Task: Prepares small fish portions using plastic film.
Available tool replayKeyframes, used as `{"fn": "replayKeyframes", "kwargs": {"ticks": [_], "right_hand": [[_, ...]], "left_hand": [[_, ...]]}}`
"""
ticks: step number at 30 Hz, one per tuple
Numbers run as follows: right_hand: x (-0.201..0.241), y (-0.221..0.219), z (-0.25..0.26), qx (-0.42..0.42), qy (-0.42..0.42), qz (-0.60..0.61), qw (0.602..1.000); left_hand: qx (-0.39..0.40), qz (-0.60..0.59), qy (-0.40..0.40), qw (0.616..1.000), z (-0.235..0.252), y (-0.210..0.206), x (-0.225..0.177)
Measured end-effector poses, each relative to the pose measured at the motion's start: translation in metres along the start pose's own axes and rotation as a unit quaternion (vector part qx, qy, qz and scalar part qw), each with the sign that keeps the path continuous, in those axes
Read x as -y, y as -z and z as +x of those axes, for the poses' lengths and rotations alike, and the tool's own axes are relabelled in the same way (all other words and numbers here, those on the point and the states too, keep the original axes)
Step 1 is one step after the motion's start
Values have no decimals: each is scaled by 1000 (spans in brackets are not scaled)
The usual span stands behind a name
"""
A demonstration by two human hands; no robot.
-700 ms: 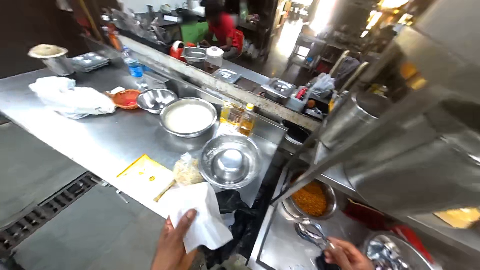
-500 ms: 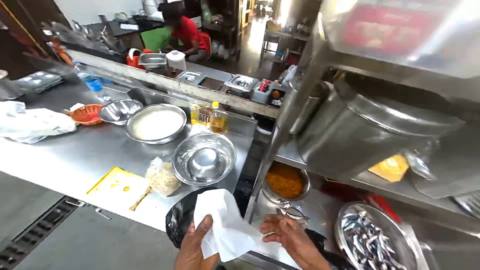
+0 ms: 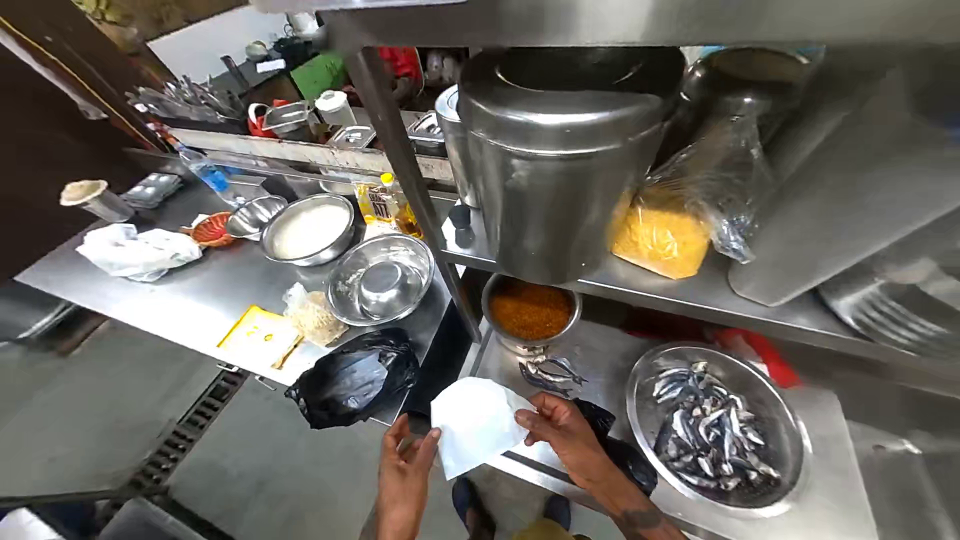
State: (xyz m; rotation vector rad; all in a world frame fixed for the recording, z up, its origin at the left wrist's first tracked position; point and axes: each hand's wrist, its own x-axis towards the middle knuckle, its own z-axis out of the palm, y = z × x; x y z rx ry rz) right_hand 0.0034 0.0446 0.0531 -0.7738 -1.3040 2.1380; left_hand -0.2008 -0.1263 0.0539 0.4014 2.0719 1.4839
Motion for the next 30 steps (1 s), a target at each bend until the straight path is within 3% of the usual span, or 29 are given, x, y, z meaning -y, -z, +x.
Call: {"fn": "replayKeyframes", "kwargs": {"ticks": [3,7,10,16,19,22,24,26,28,30], "right_hand": [[-6,8,-13,-17,17,-66,997],[-16,1,-34,14,47,-162,986],[-22,-6,-50,42,57,-202,977],[-29,-11,-73,62,41,-203,976],[-31,-13,-85,-8,63,-339,938],[-39,-13,-104,-88,98,-437,890],[-47,-16,-116,-101,109,-471,869],[-49,-19,-130,-87,85,-526,842],[-47,-19,-144,-65,31,-566,821],[-52,-15,-158,-75,3,-578,813]], "left_hand": [[24,77,-90,993,-41,-29,-16],[128,54,-91,986,-64,-59,-28],[127,4,-59,990,-63,-60,-24],[134,43,-136,981,-87,-44,-5],[73,90,-179,977,-94,-30,9],[-8,219,-275,936,-99,-21,27],[-9,244,-303,921,-106,-19,36],[42,156,-268,950,-112,-21,42],[143,-111,-70,981,-122,-30,39],[168,-286,126,935,-132,-43,39]]}}
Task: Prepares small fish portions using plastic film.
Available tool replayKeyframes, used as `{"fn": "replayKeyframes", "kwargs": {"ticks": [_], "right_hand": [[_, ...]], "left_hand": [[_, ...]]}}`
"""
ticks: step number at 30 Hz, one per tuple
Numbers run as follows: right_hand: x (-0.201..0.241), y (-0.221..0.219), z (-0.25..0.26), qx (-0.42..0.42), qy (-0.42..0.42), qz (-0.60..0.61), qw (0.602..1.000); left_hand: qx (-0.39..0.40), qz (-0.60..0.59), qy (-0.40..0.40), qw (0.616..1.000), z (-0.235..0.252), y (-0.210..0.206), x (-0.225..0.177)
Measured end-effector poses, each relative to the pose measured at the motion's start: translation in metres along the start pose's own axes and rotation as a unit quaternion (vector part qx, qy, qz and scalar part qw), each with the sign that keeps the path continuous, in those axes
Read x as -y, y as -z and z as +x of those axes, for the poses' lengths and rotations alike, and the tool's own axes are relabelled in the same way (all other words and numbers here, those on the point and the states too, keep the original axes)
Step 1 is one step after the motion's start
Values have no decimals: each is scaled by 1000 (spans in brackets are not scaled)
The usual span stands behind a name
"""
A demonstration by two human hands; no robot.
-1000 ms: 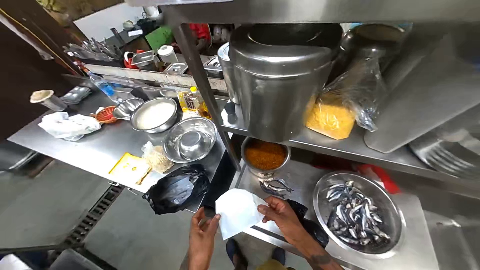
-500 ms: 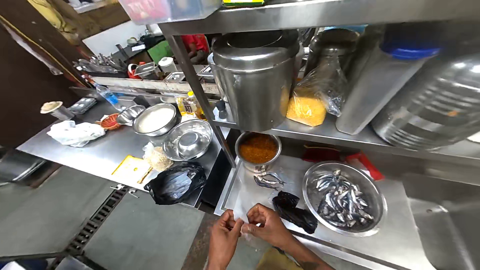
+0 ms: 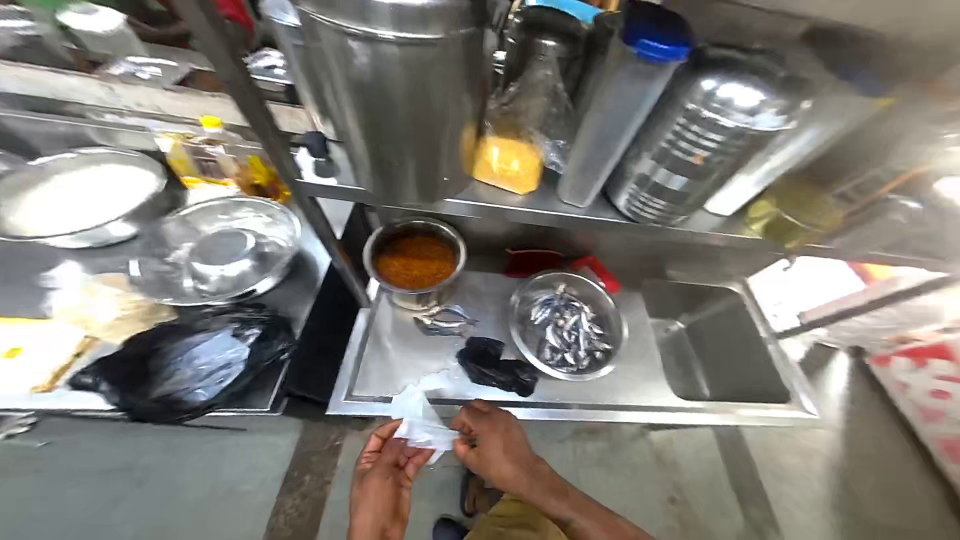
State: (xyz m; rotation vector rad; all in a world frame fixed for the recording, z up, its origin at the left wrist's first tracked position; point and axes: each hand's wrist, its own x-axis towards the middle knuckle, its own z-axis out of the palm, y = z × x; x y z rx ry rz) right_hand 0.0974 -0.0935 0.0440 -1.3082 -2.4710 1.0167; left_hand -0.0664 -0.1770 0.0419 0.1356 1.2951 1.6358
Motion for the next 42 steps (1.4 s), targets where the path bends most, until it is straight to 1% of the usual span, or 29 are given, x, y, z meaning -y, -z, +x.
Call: {"fn": "replayKeyframes", "kwargs": {"ticks": [1,2,3,4,6,7,9,11,12,13,14,15,16,17,18,19,21,22,24,26,27,30,33,35,37,38,39,40,42], "right_hand": [[-5,0,-6,-11,-9,8,1000],[-11,1,-9,-25,-18,38,999],[-17,4,-12,-39,-28,97,994],[-23,7,-15,-45,-46,175,982],[-29,16,-17,-29,-77,327,942],[-32,22,-17,-15,-73,372,925],[-47,35,-14,33,-8,397,917],[-72,53,-7,90,60,404,908],[-88,63,-2,97,69,412,903],[-106,73,4,86,58,407,907],[-127,85,14,61,32,378,923],[-152,98,25,30,-2,320,947],[-180,109,38,1,-33,227,973],[-208,118,53,-19,-62,116,991],[-234,126,69,-20,-89,14,996],[-256,134,85,-19,-104,-61,993],[-289,143,119,-7,-102,-144,984],[-300,144,134,3,-82,-177,981],[-313,139,161,41,-41,-244,968],[-319,133,184,103,-37,-297,949],[-325,127,193,121,-36,-321,939],[-334,116,209,136,-42,-358,923],[-327,120,203,133,-62,-360,921],[-316,139,190,102,-78,-314,941],[-312,158,171,17,-86,-190,978],[-312,165,162,-31,-93,-100,990],[-311,169,151,-72,-104,-1,992],[-307,171,139,-107,-117,99,982],[-286,176,111,-154,-123,272,942]], "left_hand": [[-7,-36,30,999,-1,-5,7],[-5,-36,25,999,-1,-8,15],[6,-6,-9,1000,-1,-9,22],[21,48,-62,997,0,-9,30],[53,164,-165,971,-1,-11,37],[69,209,-199,955,-3,-16,36],[89,256,-236,933,-4,-27,34],[94,275,-254,923,-1,-36,34],[89,277,-257,922,1,-41,34],[82,272,-256,924,4,-47,35],[73,267,-251,927,8,-54,36],[59,264,-248,930,10,-63,38],[45,264,-243,932,12,-72,42],[33,265,-242,933,14,-81,47],[23,263,-242,934,18,-91,53],[16,262,-241,934,21,-101,59],[-9,255,-241,936,27,-121,70],[-26,247,-240,938,28,-131,74],[-56,234,-232,943,28,-147,80],[-81,227,-228,943,28,-158,84],[-93,227,-228,942,28,-162,86],[-113,226,-238,938,32,-164,84],[-119,233,-248,933,37,-159,85],[-114,235,-245,933,43,-158,86],[-110,243,-238,934,49,-159,89],[-109,253,-235,932,52,-160,91],[-106,261,-231,931,56,-161,94],[-101,271,-224,931,59,-163,97],[-89,296,-195,931,66,-168,104]]}}
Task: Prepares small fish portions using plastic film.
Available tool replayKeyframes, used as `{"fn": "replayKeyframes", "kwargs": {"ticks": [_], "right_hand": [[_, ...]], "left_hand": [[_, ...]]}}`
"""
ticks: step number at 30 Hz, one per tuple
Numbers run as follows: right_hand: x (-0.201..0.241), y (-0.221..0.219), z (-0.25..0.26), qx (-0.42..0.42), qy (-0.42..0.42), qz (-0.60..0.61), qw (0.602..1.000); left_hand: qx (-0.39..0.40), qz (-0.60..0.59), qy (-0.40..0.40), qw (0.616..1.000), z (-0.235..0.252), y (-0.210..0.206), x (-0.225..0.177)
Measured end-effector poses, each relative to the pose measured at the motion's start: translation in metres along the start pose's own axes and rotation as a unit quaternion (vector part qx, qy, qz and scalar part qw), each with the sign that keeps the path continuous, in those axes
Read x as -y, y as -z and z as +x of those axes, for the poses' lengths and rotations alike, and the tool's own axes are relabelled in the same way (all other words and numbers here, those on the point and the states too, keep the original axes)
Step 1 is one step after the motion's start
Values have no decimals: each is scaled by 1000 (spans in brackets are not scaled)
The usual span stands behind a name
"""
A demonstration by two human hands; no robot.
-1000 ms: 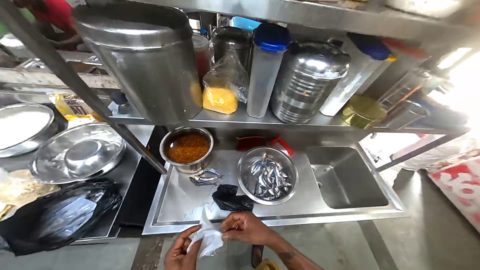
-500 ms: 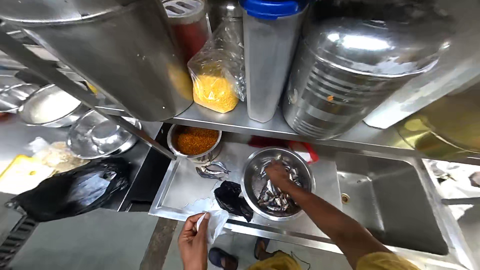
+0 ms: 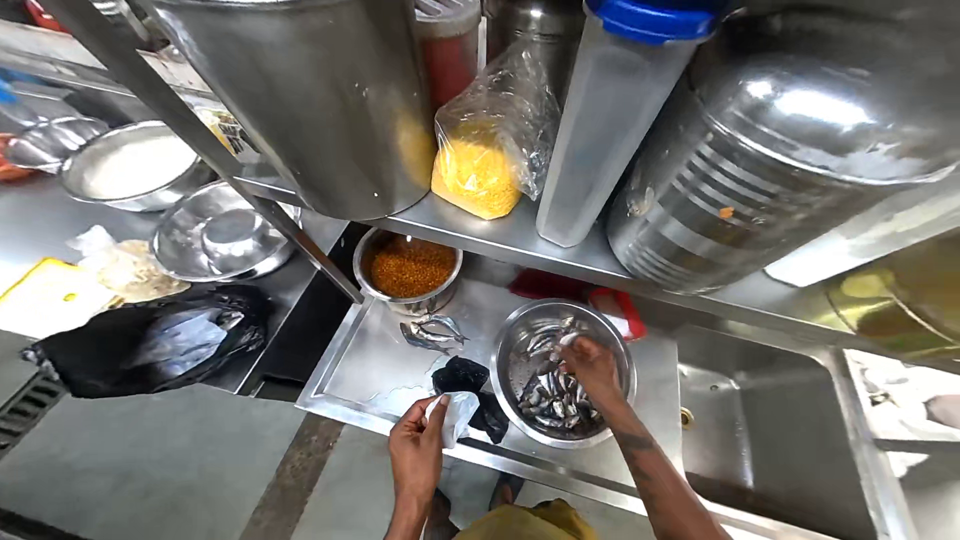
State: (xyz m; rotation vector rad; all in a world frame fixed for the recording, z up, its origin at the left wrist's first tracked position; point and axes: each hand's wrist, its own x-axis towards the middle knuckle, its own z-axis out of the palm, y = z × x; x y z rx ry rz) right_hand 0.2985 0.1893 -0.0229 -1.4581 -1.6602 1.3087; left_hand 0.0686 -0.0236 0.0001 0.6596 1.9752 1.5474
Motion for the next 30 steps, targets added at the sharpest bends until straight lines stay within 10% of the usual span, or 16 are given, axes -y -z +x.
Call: {"fn": "replayKeyframes", "kwargs": {"ticks": [4,14,24,30], "right_hand": [[51,-9,-62,-22,37,118,992],[11,-55,-101,72,398,-158,901],[21,-67,-118,30,320,12,947],[24,-60,-119,281,321,-271,863]], "left_hand": [[56,11,73,996,3,-23,2],[112,-109,122,980,-5,-49,-12],[124,-99,20,987,-19,-41,3],[119,-21,-91,988,-21,-32,2]]}}
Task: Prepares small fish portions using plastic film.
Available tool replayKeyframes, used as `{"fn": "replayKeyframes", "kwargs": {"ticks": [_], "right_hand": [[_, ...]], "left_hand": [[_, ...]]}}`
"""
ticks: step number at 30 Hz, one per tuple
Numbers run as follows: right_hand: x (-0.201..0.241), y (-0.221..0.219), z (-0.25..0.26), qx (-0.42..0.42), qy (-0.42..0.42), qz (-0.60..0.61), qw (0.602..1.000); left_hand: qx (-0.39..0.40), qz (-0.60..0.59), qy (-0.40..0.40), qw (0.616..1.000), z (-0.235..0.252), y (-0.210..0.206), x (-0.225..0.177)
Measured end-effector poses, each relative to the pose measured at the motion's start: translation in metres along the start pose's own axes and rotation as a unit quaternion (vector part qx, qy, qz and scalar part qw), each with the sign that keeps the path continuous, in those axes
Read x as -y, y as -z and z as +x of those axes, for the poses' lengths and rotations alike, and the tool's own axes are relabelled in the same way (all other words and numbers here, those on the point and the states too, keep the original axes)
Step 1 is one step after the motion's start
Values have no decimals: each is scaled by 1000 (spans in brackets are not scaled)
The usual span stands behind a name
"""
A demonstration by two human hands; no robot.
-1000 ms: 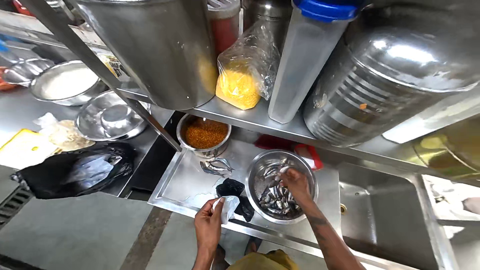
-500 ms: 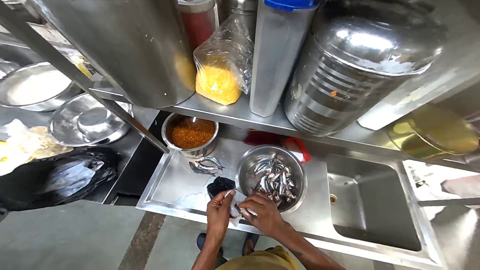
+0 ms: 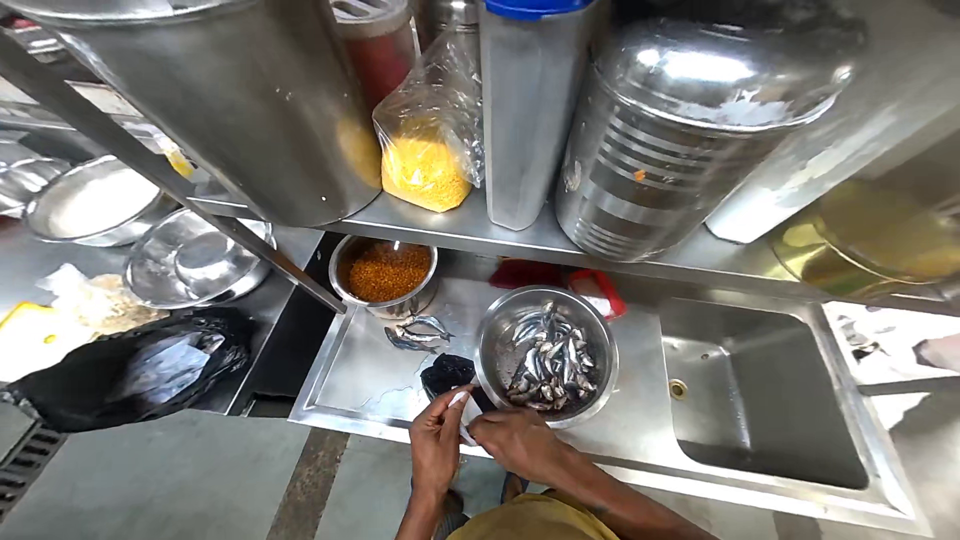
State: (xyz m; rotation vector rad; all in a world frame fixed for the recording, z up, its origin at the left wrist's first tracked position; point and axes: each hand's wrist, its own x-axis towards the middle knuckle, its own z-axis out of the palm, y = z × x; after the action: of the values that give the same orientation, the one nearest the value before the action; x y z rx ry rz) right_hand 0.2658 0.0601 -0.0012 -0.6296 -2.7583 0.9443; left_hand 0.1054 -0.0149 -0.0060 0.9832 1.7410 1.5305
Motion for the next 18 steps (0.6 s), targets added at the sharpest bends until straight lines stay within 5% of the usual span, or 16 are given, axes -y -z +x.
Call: {"fn": "replayKeyframes", "kwargs": {"ticks": [4,10,14,18], "right_hand": [[15,20,2,141,-24,13,990],[20,0,5,-62,-13,-11,998],[24,-6,12,79,-18,-15,997],[14,0,7,-10,7,174,985]], "left_hand": [[-30,61,-42,997,-6,11,11],[-52,50,-108,992,-10,18,12],[-35,88,-128,987,-10,23,18],[-73,52,-123,988,-9,31,18]]}}
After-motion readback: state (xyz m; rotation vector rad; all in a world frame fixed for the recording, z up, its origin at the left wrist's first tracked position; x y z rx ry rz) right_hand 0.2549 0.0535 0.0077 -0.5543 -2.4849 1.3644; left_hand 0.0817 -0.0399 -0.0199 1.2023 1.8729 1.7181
